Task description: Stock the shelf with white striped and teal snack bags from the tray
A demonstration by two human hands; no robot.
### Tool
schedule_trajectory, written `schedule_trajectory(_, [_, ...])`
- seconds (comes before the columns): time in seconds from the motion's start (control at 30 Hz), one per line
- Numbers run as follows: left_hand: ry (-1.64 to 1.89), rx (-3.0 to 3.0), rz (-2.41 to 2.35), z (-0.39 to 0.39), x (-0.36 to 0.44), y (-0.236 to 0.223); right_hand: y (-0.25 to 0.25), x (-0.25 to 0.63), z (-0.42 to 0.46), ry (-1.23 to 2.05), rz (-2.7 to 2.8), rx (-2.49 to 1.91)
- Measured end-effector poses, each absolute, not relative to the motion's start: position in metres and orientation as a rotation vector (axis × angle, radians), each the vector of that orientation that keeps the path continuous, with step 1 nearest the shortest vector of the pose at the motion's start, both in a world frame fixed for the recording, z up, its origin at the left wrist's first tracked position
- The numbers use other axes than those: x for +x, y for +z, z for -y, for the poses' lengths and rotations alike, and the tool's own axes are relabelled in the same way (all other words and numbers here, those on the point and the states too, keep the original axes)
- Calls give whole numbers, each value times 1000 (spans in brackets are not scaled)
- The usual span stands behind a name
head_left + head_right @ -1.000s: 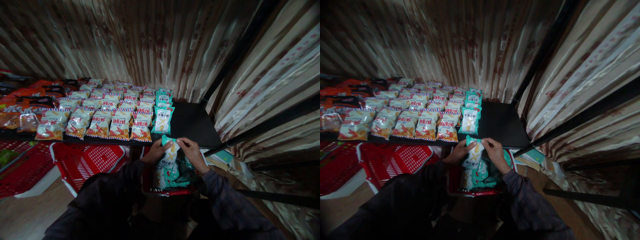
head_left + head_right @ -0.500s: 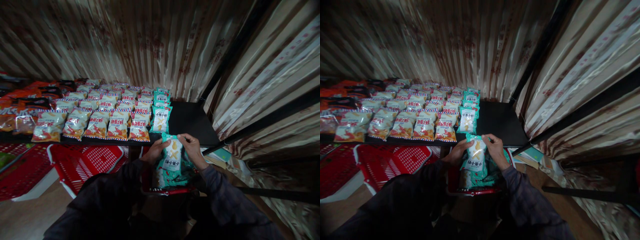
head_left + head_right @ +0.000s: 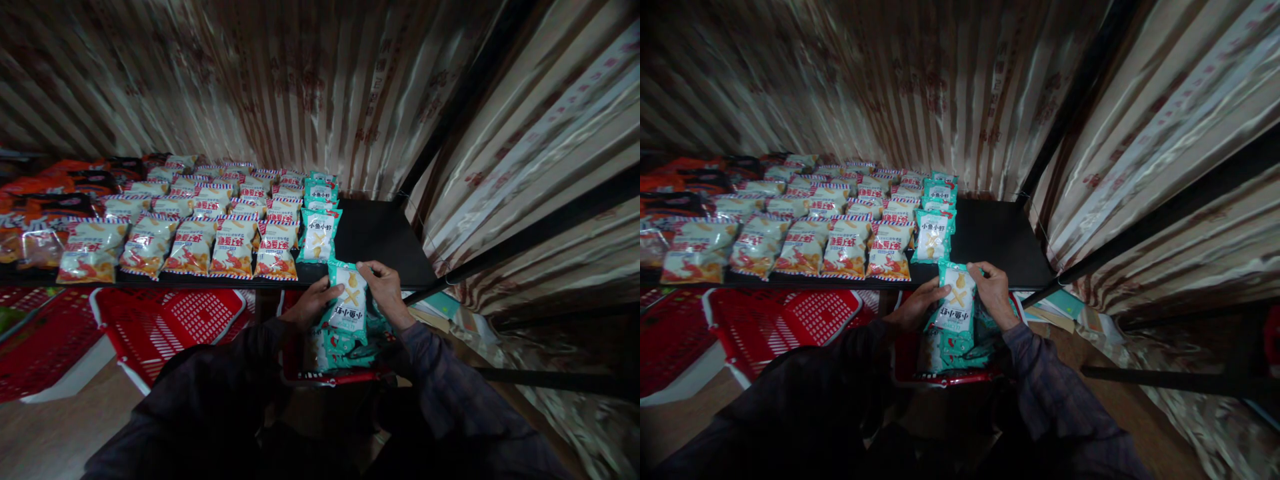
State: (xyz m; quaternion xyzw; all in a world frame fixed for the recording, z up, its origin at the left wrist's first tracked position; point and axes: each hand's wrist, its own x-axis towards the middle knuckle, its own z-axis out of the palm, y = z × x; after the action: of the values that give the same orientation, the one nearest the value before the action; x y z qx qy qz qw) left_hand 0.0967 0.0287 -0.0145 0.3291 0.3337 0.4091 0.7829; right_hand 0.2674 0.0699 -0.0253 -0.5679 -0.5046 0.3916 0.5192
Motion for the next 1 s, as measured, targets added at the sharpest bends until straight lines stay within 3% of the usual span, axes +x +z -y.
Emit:
schedule_trajectory(0.73, [973, 744, -887, -50, 72, -11, -40, 282, -68, 825, 1093, -1415])
schedule_trajectory(1.0, [1036, 707, -869, -50, 70, -11, -39, 279, -56, 944, 1045, -1395])
